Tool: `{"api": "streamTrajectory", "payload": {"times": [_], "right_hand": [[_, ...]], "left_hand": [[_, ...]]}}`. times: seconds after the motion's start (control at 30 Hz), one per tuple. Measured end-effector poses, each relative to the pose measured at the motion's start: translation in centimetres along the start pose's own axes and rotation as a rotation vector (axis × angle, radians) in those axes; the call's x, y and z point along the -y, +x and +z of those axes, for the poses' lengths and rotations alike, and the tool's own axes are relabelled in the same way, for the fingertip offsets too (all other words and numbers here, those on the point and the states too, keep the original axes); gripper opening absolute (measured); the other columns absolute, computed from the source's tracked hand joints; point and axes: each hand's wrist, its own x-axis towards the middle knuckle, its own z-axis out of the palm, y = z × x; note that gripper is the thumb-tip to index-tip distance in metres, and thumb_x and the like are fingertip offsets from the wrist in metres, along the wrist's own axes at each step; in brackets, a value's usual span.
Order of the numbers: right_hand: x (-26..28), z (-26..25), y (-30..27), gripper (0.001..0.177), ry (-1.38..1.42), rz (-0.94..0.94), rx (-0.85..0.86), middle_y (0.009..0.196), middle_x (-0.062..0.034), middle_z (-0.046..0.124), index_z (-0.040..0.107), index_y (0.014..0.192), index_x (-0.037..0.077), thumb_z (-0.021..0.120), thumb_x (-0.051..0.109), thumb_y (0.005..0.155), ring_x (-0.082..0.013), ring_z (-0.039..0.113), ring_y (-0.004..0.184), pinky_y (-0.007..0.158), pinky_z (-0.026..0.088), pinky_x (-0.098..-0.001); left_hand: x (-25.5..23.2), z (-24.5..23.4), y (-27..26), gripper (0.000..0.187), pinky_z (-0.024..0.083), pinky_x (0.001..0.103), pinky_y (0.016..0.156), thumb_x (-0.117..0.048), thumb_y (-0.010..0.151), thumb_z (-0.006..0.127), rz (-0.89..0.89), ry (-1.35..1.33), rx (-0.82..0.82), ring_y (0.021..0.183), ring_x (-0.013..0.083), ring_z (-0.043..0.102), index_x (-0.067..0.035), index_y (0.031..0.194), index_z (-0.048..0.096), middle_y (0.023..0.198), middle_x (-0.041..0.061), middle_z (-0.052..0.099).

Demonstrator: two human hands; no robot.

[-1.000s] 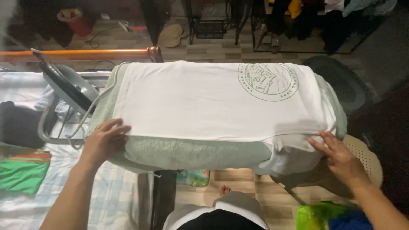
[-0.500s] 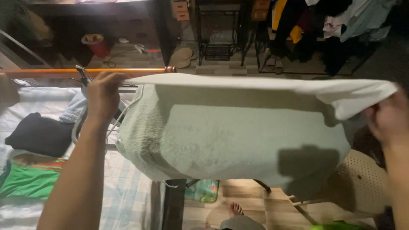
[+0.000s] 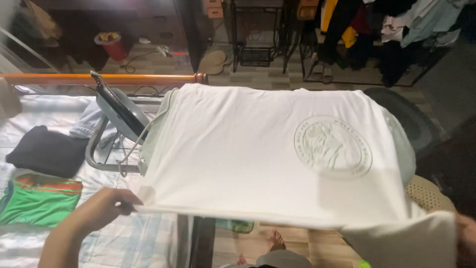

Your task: Fold and iron clothes on a bed and ironing board.

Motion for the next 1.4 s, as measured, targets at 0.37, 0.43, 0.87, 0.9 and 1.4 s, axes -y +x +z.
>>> {"api": "streamTrajectory", "payload": {"times": [0.37, 0.43, 0.87, 0.9, 1.4], "right_hand": [[20.7, 13.0, -1.0, 0.037, -0.014, -0.462, -0.332, 0.127, -0.0181, 0.067, 0.062, 0.14, 0.012, 0.047, 0.023, 0.108, -0.0339, 0.064, 0.118, 0.102, 0.046, -0.0565], [23.6, 14.3, 0.6, 0.039, -0.077, -0.406, -0.331, 0.129, -0.0151, 0.065, 0.061, 0.141, 0.016, 0.05, 0.027, 0.106, -0.0339, 0.06, 0.12, 0.102, 0.042, -0.061], [23.4, 14.5, 16.4, 0.075, -0.192, -0.006, -0.036, 0.103, -0.0176, 0.074, 0.075, 0.117, -0.001, 0.064, 0.068, 0.091, -0.0287, 0.065, 0.089, 0.071, 0.051, -0.0412], [22.8, 13.7, 15.4, 0.075, -0.194, -0.004, -0.034, 0.103, -0.0176, 0.074, 0.075, 0.117, -0.001, 0.064, 0.068, 0.091, -0.0287, 0.065, 0.089, 0.071, 0.051, -0.0412], [8.7, 11.5, 12.0, 0.066, -0.144, -0.24, -0.092, 0.115, -0.0264, 0.074, 0.056, 0.146, 0.002, 0.071, 0.039, 0.094, -0.0374, 0.069, 0.103, 0.091, 0.052, -0.0547]], "left_hand": [[0.9, -3.2, 17.9, 0.034, 0.056, 0.032, 0.086, -0.01, 0.087, 0.072, -0.181, -0.565, -0.113, 0.093, 0.0171, 0.072, -0.005, 0.121, 0.073, 0.108, 0.009, 0.077], [0.5, -2.6, 21.3, 0.034, 0.055, 0.032, 0.086, -0.009, 0.086, 0.07, -0.15, -0.449, -0.15, 0.094, 0.0163, 0.07, -0.005, 0.12, 0.074, 0.107, 0.01, 0.077], [-0.2, 1.4, 24.4, 0.074, 0.047, 0.038, 0.062, -0.05, 0.082, 0.077, -0.517, -0.505, -0.194, 0.082, 0.0194, 0.063, -0.01, 0.14, 0.056, 0.108, 0.005, 0.068], [-0.2, 1.0, 23.2, 0.074, 0.047, 0.038, 0.062, -0.05, 0.082, 0.077, -0.52, -0.504, -0.193, 0.082, 0.0194, 0.063, -0.01, 0.14, 0.056, 0.108, 0.005, 0.068], [1.4, 4.3, 14.7, 0.054, 0.049, 0.029, 0.075, -0.023, 0.087, 0.074, -0.199, -0.858, -0.203, 0.088, 0.0124, 0.065, -0.006, 0.135, 0.057, 0.101, 0.005, 0.066]]}}
